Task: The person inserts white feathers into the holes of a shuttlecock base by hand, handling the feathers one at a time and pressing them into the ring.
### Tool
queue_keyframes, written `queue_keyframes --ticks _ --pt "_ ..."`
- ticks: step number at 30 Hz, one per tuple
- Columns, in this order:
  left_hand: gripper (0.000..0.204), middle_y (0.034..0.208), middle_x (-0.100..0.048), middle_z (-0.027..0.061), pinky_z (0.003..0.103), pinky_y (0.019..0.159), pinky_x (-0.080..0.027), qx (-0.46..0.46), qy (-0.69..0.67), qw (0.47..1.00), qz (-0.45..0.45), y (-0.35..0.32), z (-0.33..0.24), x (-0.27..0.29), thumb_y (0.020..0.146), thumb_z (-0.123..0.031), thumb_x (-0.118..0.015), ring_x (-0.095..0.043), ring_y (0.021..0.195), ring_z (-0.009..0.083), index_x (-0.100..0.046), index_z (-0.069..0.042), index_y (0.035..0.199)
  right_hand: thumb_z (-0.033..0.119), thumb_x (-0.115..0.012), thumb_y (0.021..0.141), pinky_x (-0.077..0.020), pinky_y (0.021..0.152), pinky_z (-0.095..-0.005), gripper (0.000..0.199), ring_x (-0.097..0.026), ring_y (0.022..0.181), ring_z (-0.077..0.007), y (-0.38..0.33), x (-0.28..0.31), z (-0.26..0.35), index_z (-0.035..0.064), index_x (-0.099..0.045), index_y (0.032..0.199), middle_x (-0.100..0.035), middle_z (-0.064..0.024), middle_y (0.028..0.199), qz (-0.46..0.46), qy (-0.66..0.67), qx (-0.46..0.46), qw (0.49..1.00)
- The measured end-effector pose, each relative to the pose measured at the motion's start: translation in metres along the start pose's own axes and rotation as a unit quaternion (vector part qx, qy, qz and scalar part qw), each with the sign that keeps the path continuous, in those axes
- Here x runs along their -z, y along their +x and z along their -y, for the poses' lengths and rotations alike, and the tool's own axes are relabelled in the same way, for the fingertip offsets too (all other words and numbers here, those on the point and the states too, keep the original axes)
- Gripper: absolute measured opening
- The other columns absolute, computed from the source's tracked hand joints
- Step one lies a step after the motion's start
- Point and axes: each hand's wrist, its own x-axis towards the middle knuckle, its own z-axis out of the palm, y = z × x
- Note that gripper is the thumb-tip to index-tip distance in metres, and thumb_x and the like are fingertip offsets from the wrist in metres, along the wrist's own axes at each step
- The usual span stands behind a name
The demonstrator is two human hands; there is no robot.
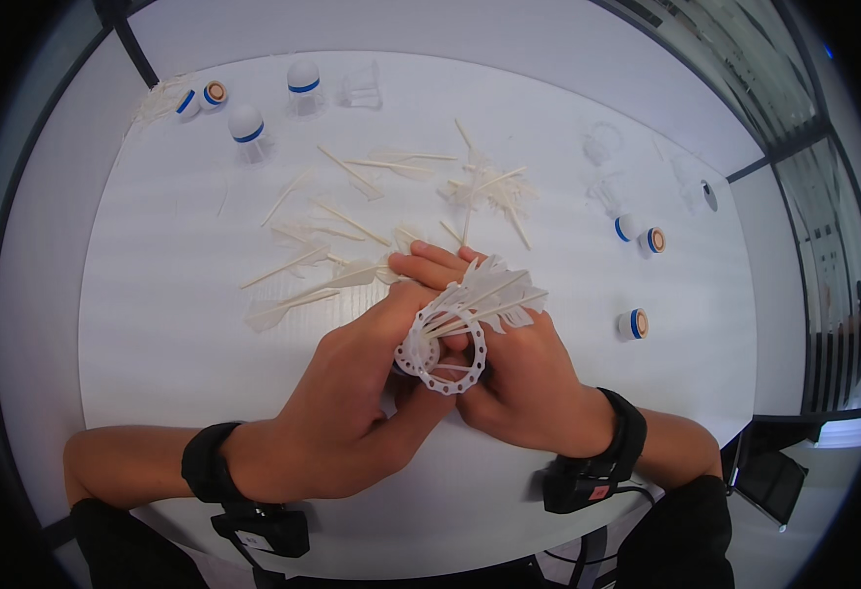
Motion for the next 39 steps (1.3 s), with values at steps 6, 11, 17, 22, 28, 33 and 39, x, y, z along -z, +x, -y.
queue_keyframes --ticks 6,11,17,22,28,33,39 --pt "0.026 0.091 -0.057 0.0089 0.027 0.061 -0.045 -0.002 0.010 1.000 0.003 0.000 -0.001 0.001 0.089 0.000 -0.061 -0.055 0.073 0.0164 -0.052 -0.001 0.114 0.000 -0.059 0.074 -0.0318 0.113 -0.0504 0.043 -0.044 0.135 -0.0346 -0.001 -0.001 -0.001 -0.0002 -0.062 0.116 -0.058 -0.0183 0.132 -0.003 0.003 -0.001 1.000" --pt "0.024 0.090 -0.057 0.0092 0.027 0.061 -0.045 0.012 0.007 1.000 0.006 -0.001 -0.001 0.001 0.089 0.000 -0.060 -0.055 0.073 0.0166 -0.052 -0.002 0.112 0.000 -0.060 0.074 -0.0329 0.112 -0.0504 0.044 -0.045 0.134 -0.0347 0.000 -0.001 -0.001 0.0003 -0.062 0.117 -0.058 -0.0182 0.132 -0.004 0.000 0.007 1.000" --pt "0.026 0.091 -0.057 0.0099 0.029 0.066 -0.046 -0.024 0.020 1.000 0.000 0.001 -0.001 0.000 0.088 0.002 -0.060 -0.056 0.075 0.0193 -0.052 -0.001 0.112 0.000 -0.061 0.075 -0.0345 0.111 -0.0499 0.037 -0.047 0.133 -0.0345 -0.001 0.000 0.000 0.0005 -0.064 0.112 -0.060 -0.0178 0.127 -0.011 0.011 0.001 1.000" --pt "0.032 0.095 -0.057 0.0096 0.029 0.068 -0.047 -0.011 0.024 0.999 0.019 0.000 0.000 0.003 0.087 0.003 -0.060 -0.056 0.078 0.0201 -0.051 -0.001 0.117 -0.002 -0.060 0.076 -0.0355 0.110 -0.0493 0.032 -0.047 0.132 -0.0350 0.000 0.000 0.001 0.0001 -0.065 0.108 -0.063 -0.0174 0.117 -0.018 0.016 0.000 1.000" --pt "0.033 0.099 -0.057 0.0097 0.030 0.068 -0.047 -0.035 0.000 0.999 0.005 -0.002 0.010 -0.001 0.088 0.003 -0.060 -0.056 0.079 0.0200 -0.051 -0.002 0.119 -0.001 -0.061 0.075 -0.0349 0.111 -0.0491 0.034 -0.047 0.132 -0.0346 0.000 -0.001 0.001 -0.0002 -0.064 0.109 -0.061 -0.0182 0.122 -0.013 0.013 -0.002 1.000" --pt "0.033 0.098 -0.056 0.0096 0.029 0.066 -0.047 -0.033 0.004 0.999 0.006 -0.001 0.006 0.001 0.088 0.003 -0.060 -0.056 0.078 0.0195 -0.050 -0.002 0.120 0.000 -0.061 0.074 -0.0342 0.112 -0.0496 0.039 -0.046 0.133 -0.0346 0.000 -0.002 0.000 0.0003 -0.064 0.113 -0.059 -0.0179 0.129 -0.009 0.002 -0.002 1.000" --pt "0.032 0.096 -0.056 0.0099 0.029 0.065 -0.046 -0.031 0.004 0.999 0.006 -0.002 0.004 0.001 0.088 0.003 -0.061 -0.056 0.077 0.0194 -0.050 -0.001 0.118 0.000 -0.061 0.073 -0.0340 0.112 -0.0503 0.046 -0.046 0.133 -0.0350 0.000 0.000 -0.001 0.0006 -0.061 0.118 -0.057 -0.0180 0.134 -0.002 -0.002 0.004 1.000"
